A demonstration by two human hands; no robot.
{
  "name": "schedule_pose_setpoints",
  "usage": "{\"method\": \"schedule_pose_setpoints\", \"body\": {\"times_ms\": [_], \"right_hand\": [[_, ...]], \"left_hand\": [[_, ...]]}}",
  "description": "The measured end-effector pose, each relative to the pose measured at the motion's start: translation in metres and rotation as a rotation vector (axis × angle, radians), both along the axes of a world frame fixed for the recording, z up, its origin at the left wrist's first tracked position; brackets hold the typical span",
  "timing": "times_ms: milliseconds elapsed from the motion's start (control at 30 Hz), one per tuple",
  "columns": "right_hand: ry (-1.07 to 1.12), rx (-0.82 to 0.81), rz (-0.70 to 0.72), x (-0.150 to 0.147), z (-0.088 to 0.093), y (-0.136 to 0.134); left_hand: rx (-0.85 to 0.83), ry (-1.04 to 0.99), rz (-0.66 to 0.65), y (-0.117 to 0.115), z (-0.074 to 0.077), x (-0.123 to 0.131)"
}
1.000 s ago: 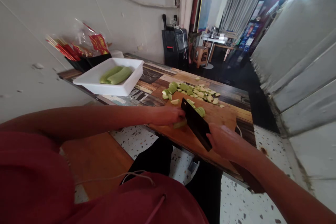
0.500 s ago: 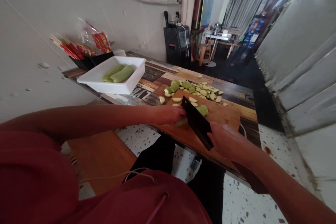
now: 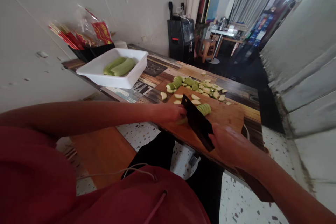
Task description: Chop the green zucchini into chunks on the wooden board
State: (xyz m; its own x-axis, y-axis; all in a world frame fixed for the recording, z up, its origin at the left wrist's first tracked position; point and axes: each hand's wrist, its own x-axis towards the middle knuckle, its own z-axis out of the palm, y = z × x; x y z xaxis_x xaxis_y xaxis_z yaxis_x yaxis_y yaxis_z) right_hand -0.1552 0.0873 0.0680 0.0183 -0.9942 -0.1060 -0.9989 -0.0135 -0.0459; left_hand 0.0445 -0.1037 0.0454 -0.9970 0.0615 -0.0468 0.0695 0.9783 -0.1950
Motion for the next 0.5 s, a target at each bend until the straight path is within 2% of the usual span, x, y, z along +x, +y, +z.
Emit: {"method": "schedule_pose_setpoints", "body": {"times_ms": [100,267,500], "right_hand": [[0.016,-0.011,0.000,-0.002,0.000,0.002],[0.016,-0.115,0.019,-0.007,0.011,0.005],[-0.050,-0.083,0.025,0.003,-0.006,0.004]], "left_hand": [[-0.032,-0.059,-0.092,-0.001,0.002,0.002],[-0.019,-0.023,-0.052,0.001,0.000,0.006],[0.001,0.038,-0.105,-0.004,-0.007,0.008]]}}
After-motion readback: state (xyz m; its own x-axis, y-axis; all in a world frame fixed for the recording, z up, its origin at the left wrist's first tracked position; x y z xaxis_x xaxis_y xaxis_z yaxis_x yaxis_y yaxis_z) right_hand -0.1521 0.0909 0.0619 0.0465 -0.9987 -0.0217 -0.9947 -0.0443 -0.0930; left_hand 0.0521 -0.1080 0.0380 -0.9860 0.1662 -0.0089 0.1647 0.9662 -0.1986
